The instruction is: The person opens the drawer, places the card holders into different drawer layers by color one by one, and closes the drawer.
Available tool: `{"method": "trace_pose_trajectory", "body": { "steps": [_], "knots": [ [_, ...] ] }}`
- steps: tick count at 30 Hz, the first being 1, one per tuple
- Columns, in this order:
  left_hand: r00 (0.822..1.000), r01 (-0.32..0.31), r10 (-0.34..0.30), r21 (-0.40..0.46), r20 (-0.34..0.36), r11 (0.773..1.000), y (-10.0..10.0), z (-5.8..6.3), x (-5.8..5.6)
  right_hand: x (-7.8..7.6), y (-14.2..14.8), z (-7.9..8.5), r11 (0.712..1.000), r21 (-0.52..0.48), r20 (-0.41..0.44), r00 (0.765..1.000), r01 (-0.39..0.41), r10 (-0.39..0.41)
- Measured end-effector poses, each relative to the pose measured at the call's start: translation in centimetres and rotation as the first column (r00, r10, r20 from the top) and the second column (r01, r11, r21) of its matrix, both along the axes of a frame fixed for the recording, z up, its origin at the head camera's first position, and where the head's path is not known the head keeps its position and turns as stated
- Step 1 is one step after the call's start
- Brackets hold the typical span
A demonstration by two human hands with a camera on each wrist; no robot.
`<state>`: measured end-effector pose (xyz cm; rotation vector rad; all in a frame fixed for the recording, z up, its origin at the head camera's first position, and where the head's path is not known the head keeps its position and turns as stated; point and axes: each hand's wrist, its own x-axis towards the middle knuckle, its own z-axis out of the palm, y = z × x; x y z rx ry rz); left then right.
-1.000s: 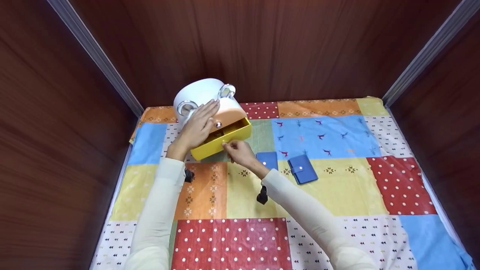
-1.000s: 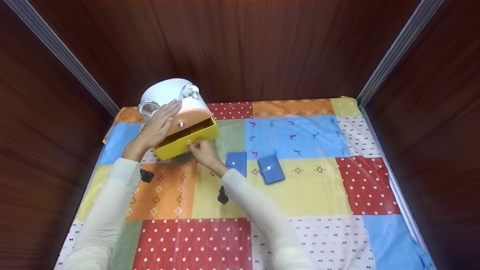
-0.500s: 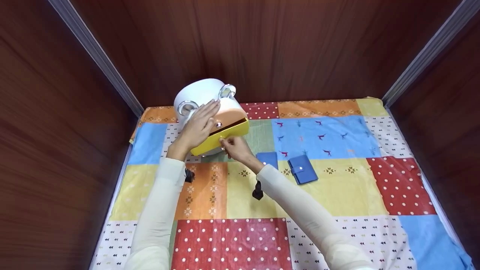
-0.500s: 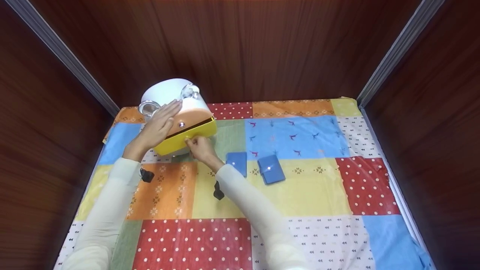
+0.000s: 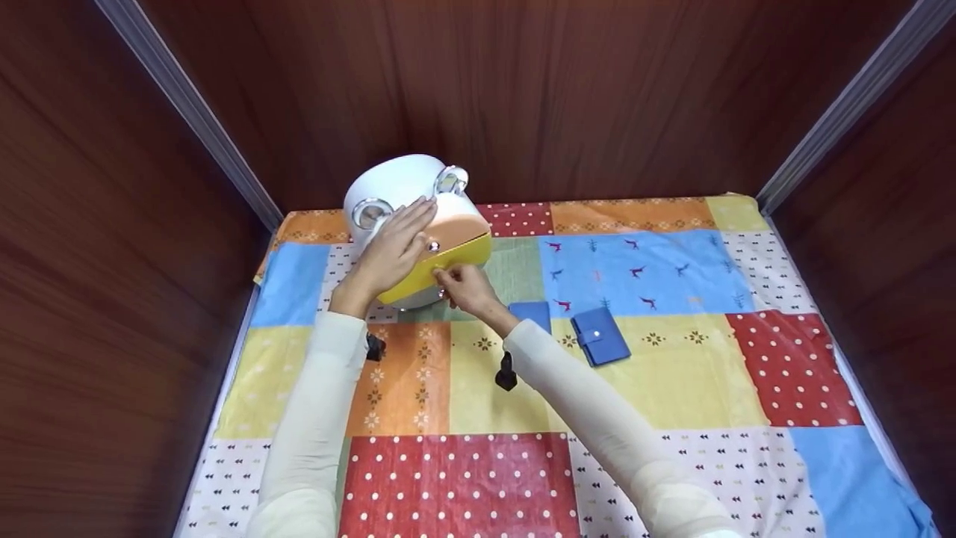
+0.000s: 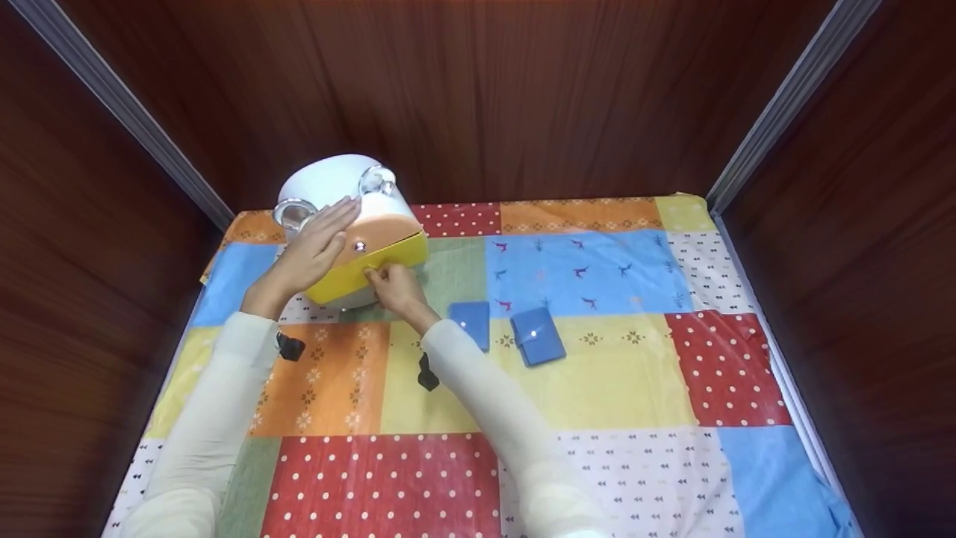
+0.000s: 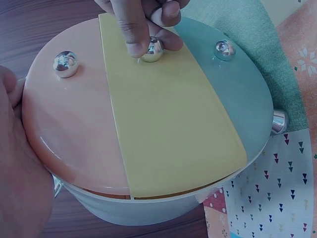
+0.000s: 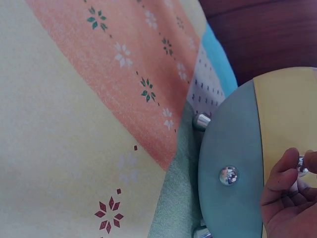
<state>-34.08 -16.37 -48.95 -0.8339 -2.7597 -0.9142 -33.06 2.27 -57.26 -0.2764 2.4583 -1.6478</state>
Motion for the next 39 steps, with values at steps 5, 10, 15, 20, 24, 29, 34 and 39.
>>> {"method": "trace_pose_trajectory", "body": {
  "steps": [5,10,15,20,24,29,34,39],
  "knots": [
    [1.0,0.001,-0.001,0.023,0.005,1.0,-0.09,-0.01,-0.02,-0.11,-0.08,0.14,1.0,0.007,0.009,1.0,-0.006,0.006],
    [1.0,0.007,-0.007,0.034,0.008,0.999,-0.19,0.05,0.02,-0.12,-0.13,0.21,0.999,0.035,0.023,1.0,-0.01,0.009],
    [1.0,0.003,-0.003,0.029,0.013,1.0,-0.23,0.14,0.1,-0.02,-0.2,0.19,0.999,0.039,0.021,1.0,0.005,-0.005],
    [1.0,-0.004,0.004,0.028,0.021,1.0,-0.29,0.18,0.15,0.06,-0.21,0.18,0.999,0.038,0.027,1.0,0.002,-0.003],
    [1.0,0.004,-0.004,0.034,0.011,0.999,-0.29,0.29,0.09,0.04,-0.26,0.27,0.999,0.031,0.019,1.0,0.013,-0.014],
    [1.0,0.023,-0.022,0.042,-0.016,0.999,-0.35,0.32,-0.11,-0.08,-0.34,0.4,0.999,0.047,0.011,1.0,0.006,-0.007],
    [0.999,0.047,-0.046,0.032,-0.02,0.998,-0.42,0.37,-0.23,-0.1,-0.31,0.42,0.996,0.088,0.006,1.0,-0.005,0.005],
    [0.998,0.058,-0.057,0.03,-0.014,0.998,-0.47,0.29,-0.21,-0.01,-0.3,0.29,0.995,0.101,0.005,1.0,-0.012,0.011]
  ]
}}
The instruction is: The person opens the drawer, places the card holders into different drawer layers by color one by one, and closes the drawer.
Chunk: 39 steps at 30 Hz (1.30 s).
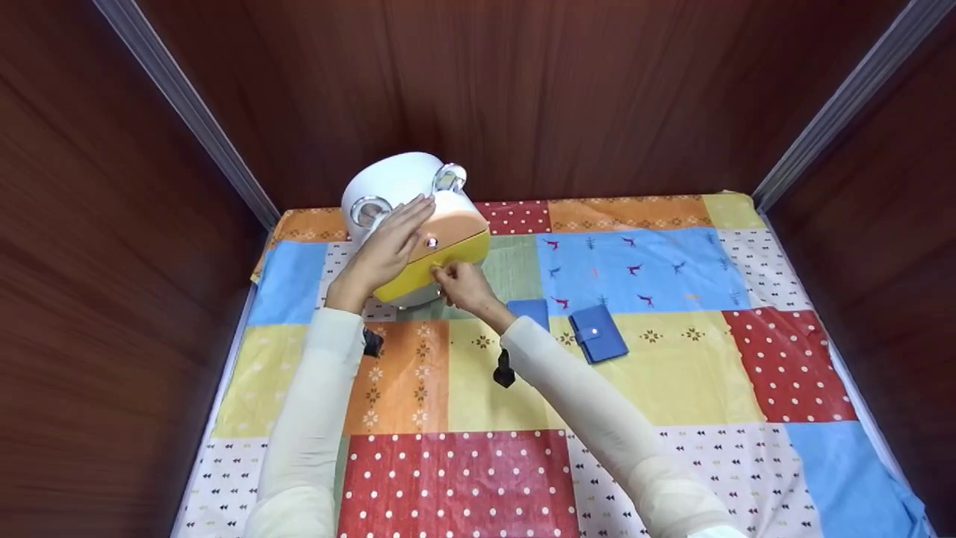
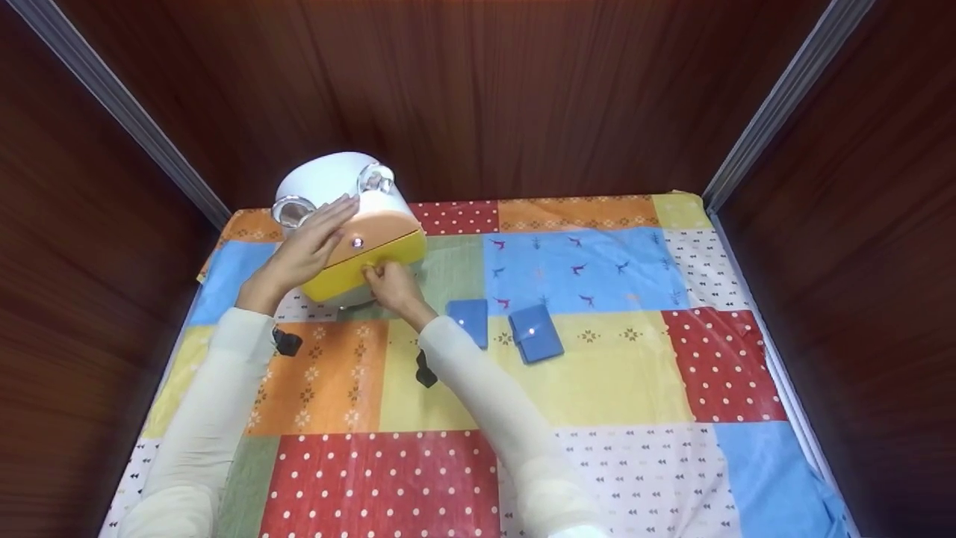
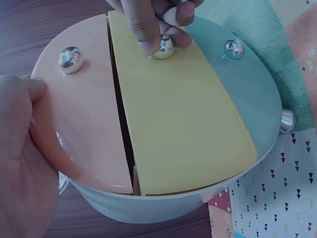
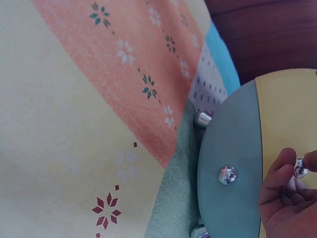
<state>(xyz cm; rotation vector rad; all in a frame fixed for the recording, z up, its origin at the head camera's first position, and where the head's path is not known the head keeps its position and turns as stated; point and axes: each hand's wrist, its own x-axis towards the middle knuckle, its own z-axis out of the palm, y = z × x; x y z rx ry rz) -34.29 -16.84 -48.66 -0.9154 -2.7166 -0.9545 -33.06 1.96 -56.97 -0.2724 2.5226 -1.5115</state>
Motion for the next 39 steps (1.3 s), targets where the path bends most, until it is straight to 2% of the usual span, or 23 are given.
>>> {"method": "trace_pose_trajectory", "body": {
  "steps": [6,21,25,29,33,39],
  "knots": [
    [1.0,-0.009,0.009,-0.007,-0.022,1.0,-0.1,-0.2,0.1,-0.2,-0.2,0.0,0.998,-0.055,0.001,1.0,0.012,-0.012],
    [0.999,-0.034,0.034,-0.006,-0.02,0.999,0.2,-0.2,0.2,-0.5,0.3,-0.2,0.995,-0.102,0.004,1.0,0.014,-0.013],
    [0.999,-0.035,0.035,-0.007,-0.024,0.999,0.2,-0.3,0.2,-0.5,0.8,-0.6,0.99,-0.129,0.006,0.999,0.047,-0.047],
    [0.999,-0.028,0.028,-0.011,-0.026,1.0,0.1,-0.4,0.2,-0.8,1.4,-1.3,0.994,-0.06,0.019,0.995,0.096,-0.095],
    [0.999,-0.025,0.025,-0.01,-0.029,1.0,0.0,-0.3,0.2,-1.1,1.7,-2.1,0.994,0.033,0.045,0.993,0.108,-0.109],
    [0.999,-0.031,0.031,-0.006,-0.026,1.0,0.2,-0.3,0.3,-1.0,1.5,-3.4,0.992,0.075,0.084,0.991,0.102,-0.108]
  ]
}}
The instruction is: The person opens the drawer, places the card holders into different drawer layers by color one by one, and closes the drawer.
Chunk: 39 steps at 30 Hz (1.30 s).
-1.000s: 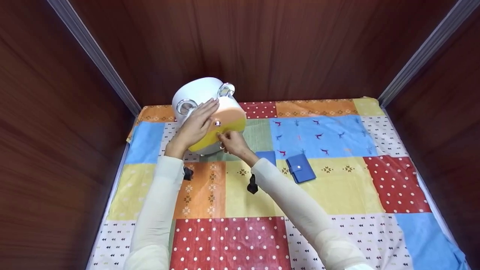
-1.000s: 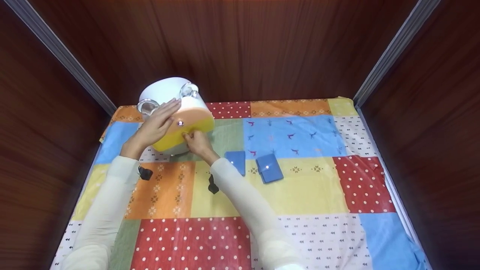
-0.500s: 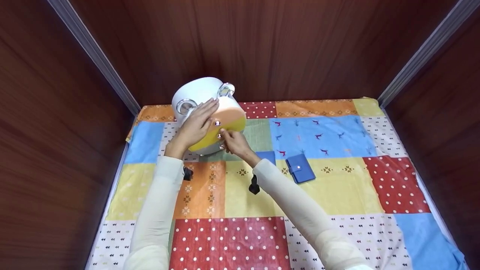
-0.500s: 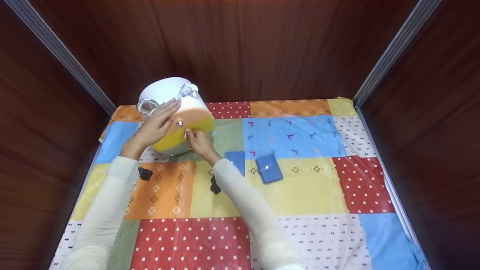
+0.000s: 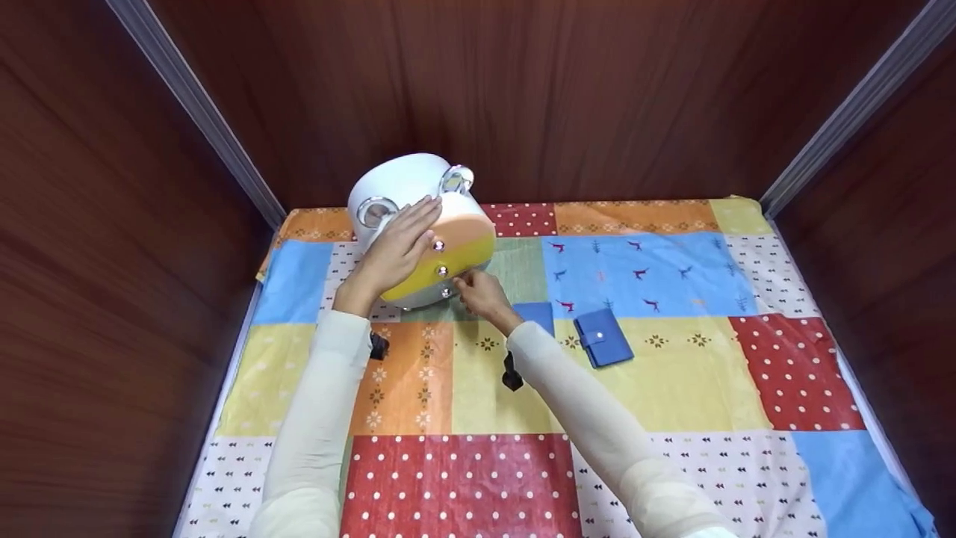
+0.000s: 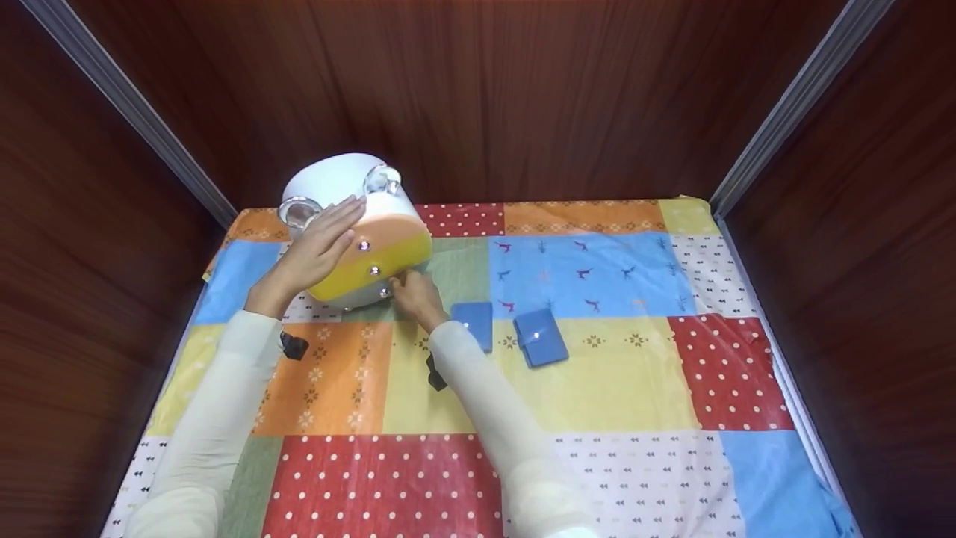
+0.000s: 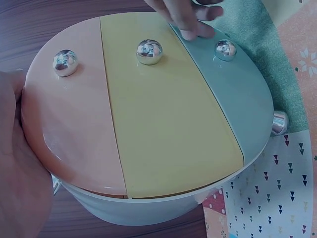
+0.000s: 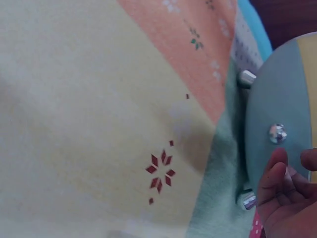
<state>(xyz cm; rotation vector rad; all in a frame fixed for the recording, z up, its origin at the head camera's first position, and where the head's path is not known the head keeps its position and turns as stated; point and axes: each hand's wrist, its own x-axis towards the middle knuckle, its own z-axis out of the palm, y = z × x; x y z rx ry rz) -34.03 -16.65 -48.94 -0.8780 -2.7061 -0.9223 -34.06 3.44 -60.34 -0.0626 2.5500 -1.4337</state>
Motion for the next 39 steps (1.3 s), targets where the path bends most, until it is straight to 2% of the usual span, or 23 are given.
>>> {"method": "trace_pose_trajectory", "body": {
  "steps": [13,17,23,39],
  "knots": [
    [1.0,-0.003,0.003,-0.002,0.004,1.0,0.3,-0.1,0.0,0.6,-1.6,-0.9,0.984,0.171,-0.006,0.998,-0.053,0.055],
    [1.0,0.001,-0.001,-0.001,0.005,1.0,0.3,-0.2,0.0,0.7,-1.9,-1.2,0.979,0.199,0.004,0.999,-0.042,0.042],
    [1.0,0.0,0.0,0.007,0.0,1.0,0.1,-0.2,0.1,0.8,-2.4,-1.2,0.964,0.265,-0.062,0.998,-0.011,0.028],
    [1.0,-0.006,0.006,0.008,0.0,1.0,-0.3,-0.3,0.0,0.7,-2.8,-1.5,0.991,0.134,0.026,1.0,0.013,-0.017]
  ]
}}
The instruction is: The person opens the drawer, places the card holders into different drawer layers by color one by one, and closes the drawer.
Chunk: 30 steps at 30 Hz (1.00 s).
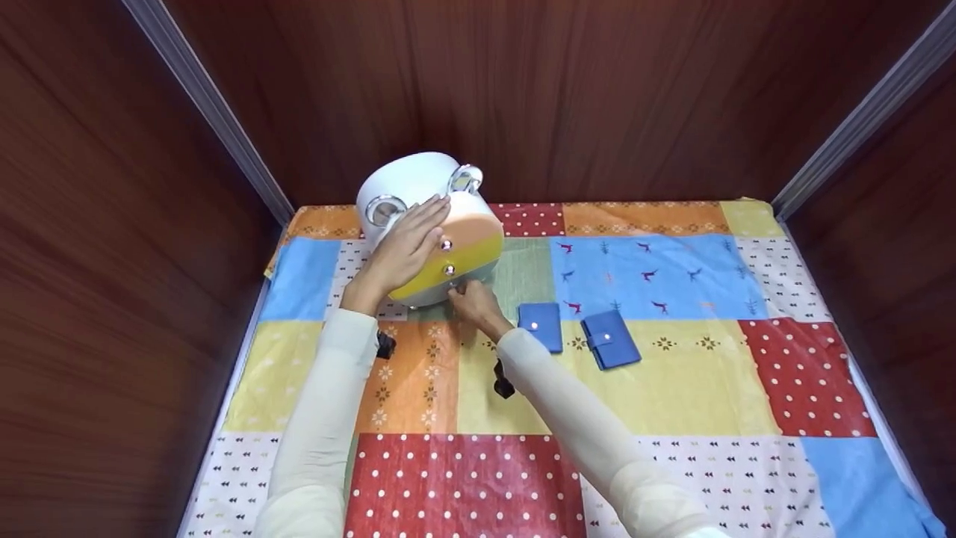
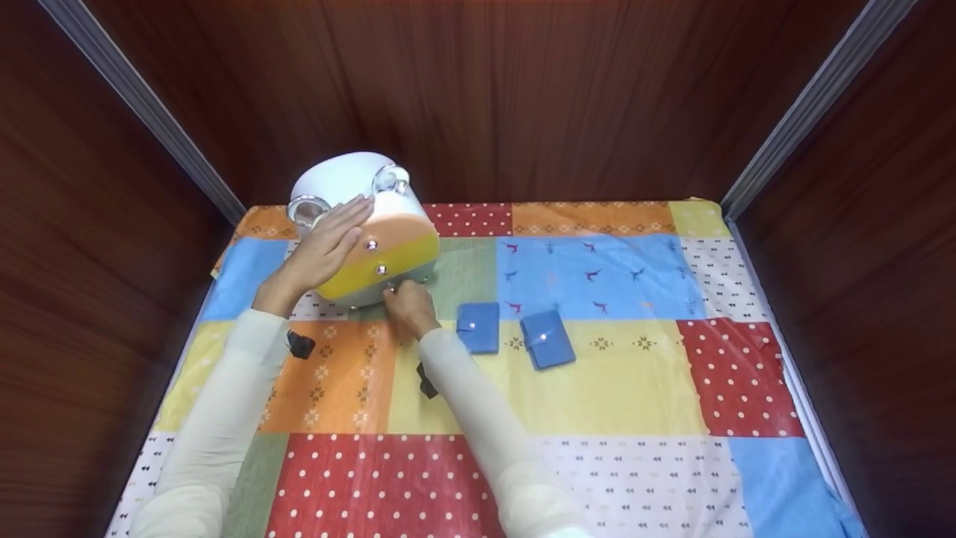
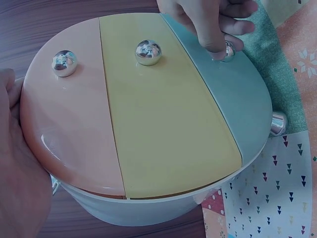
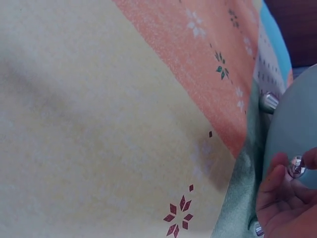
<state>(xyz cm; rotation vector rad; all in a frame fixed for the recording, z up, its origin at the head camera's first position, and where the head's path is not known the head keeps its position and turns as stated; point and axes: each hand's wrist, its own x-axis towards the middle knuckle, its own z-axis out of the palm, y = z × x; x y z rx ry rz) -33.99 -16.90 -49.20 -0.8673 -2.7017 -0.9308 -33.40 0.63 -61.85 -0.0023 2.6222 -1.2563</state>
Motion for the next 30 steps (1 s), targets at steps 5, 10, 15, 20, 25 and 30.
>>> {"method": "trace_pose_trajectory", "body": {
  "steps": [5,10,15,20,25,30],
  "knots": [
    [1.0,0.001,-0.001,-0.004,-0.007,1.0,0.2,0.1,-0.1,-0.2,0.0,0.0,1.0,-0.024,0.018,1.0,-0.002,0.002],
    [1.0,0.008,-0.008,-0.002,-0.012,1.0,0.3,0.0,-0.2,-0.2,0.1,0.0,1.0,-0.01,-0.005,1.0,0.008,-0.008],
    [1.0,0.012,-0.012,-0.001,-0.001,1.0,0.5,0.0,-0.2,-0.1,0.3,-0.3,0.999,0.005,-0.01,0.999,0.032,-0.032],
    [1.0,0.012,-0.012,-0.006,0.004,1.0,0.6,0.1,-0.2,0.4,0.6,-0.3,0.998,-0.028,-0.013,0.999,0.048,-0.049],
    [1.0,0.012,-0.012,-0.004,0.0,1.0,0.4,0.2,-0.2,0.7,0.7,-0.2,0.997,-0.057,-0.001,0.999,0.045,-0.045],
    [1.0,0.002,-0.002,-0.011,0.006,1.0,0.2,0.2,-0.1,1.1,0.7,-0.4,0.997,-0.057,0.006,0.999,0.046,-0.046]
  ]
}}
